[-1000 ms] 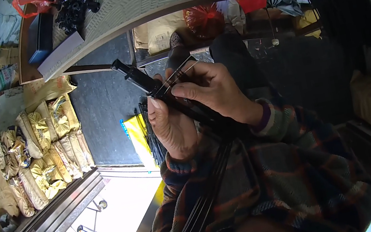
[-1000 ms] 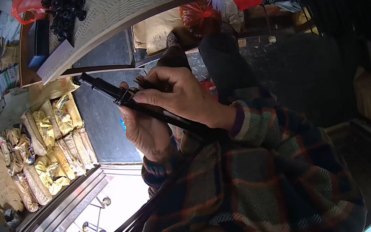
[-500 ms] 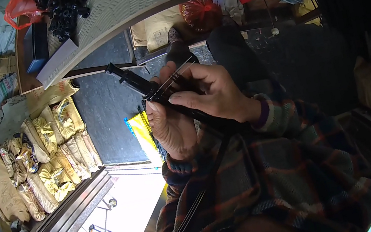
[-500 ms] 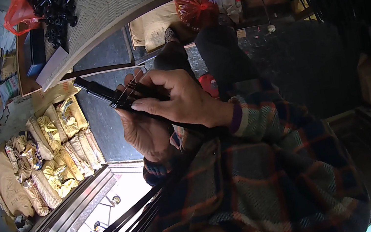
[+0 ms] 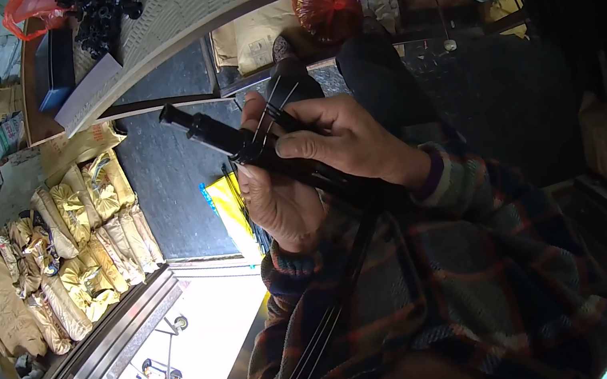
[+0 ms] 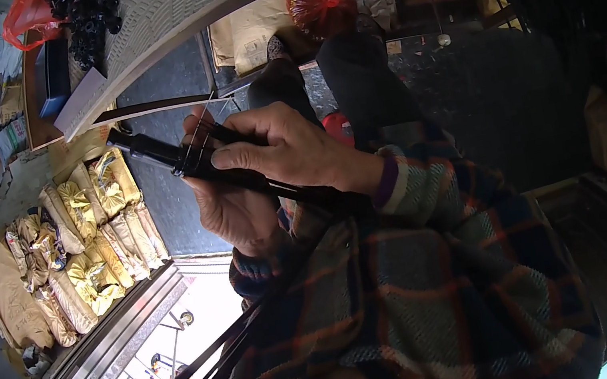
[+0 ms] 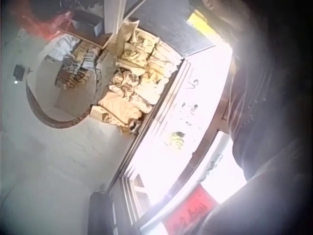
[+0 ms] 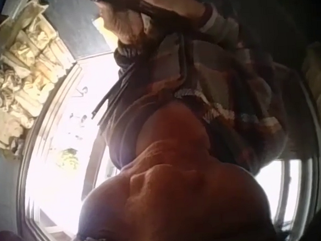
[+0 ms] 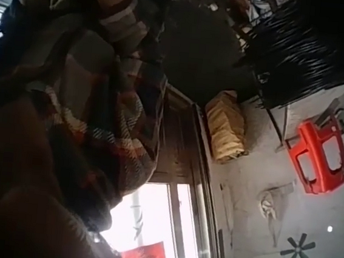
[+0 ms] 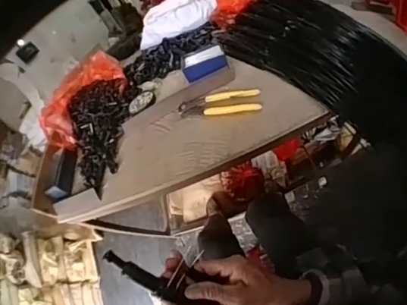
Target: Manually assembling black plastic components onto bundles of rods and using pliers to secure or trim them.
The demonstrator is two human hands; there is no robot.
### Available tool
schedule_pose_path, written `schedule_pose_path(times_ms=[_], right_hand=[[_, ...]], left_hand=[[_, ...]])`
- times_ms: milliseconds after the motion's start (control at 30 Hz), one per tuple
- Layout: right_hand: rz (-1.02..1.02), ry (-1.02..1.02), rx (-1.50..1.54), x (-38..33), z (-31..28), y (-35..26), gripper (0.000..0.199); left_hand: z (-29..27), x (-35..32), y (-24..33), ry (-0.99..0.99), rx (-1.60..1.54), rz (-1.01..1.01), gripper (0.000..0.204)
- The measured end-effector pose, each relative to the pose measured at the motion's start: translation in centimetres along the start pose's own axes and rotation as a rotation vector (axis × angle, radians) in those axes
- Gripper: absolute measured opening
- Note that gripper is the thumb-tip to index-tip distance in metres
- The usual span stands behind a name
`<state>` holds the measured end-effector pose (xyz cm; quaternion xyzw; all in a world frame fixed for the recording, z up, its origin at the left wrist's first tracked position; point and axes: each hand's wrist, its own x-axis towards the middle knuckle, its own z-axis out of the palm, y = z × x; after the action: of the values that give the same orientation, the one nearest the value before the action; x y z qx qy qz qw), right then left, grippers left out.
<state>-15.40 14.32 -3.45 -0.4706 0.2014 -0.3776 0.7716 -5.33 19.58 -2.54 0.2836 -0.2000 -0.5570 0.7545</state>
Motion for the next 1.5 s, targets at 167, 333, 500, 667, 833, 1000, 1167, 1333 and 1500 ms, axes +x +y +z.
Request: schedule_pose_path(times_ms=[167, 333, 500, 667, 833, 1000, 1167, 1333, 1500], right_hand=[[-0.319, 0.122, -0.214, -1.0, 0.7, 0.3, 0.015], [-0.034, -0.02, 0.067, -0.2, -0.2, 0.3, 0.018], [0.069, -0.061, 0.254, 0.2, 0.0, 0.0, 0.021], [0.132, -0.159, 0.339, 0.3, 0.2, -1.3, 0.02], [-0.097, -0.039, 0.159, 0.3, 0.5, -1.9, 0.02], [-0.342, 0.057, -0.021, 0.4, 2.9, -4.3, 0.007], [-0.499, 0.062, -0.233, 0.9, 3.3, -3.3, 0.009], [-0.248, 0.052, -0.017, 1.8, 4.1, -2.0, 0.015], [-0.276, -0.003, -0.085, 2.8, 4.6, -0.4, 0.018]], left_hand=[[-0.7, 0.0, 0.0, -0.197, -0.016, 0.006, 0.043], [-0.5, -0.1, -0.2, -0.232, -0.028, -0.004, 0.047], [-0.9, 0.1, -0.2, -0.107, 0.03, -0.011, 0.057], [-1.4, 0.2, 3.1, -0.126, 0.323, -0.176, 0.062], [1.9, 0.3, 2.9, -0.052, 0.177, -0.179, 0.085], [3.8, -1.2, 3.0, -0.193, 0.366, 0.298, 0.071], [3.7, -1.0, 2.9, 0.079, 0.447, 0.479, 0.042], [1.3, -0.2, 3.4, 0.166, 0.429, 0.508, 0.027], [-0.9, -0.3, 4.0, 0.308, 0.588, 0.596, 0.026]])
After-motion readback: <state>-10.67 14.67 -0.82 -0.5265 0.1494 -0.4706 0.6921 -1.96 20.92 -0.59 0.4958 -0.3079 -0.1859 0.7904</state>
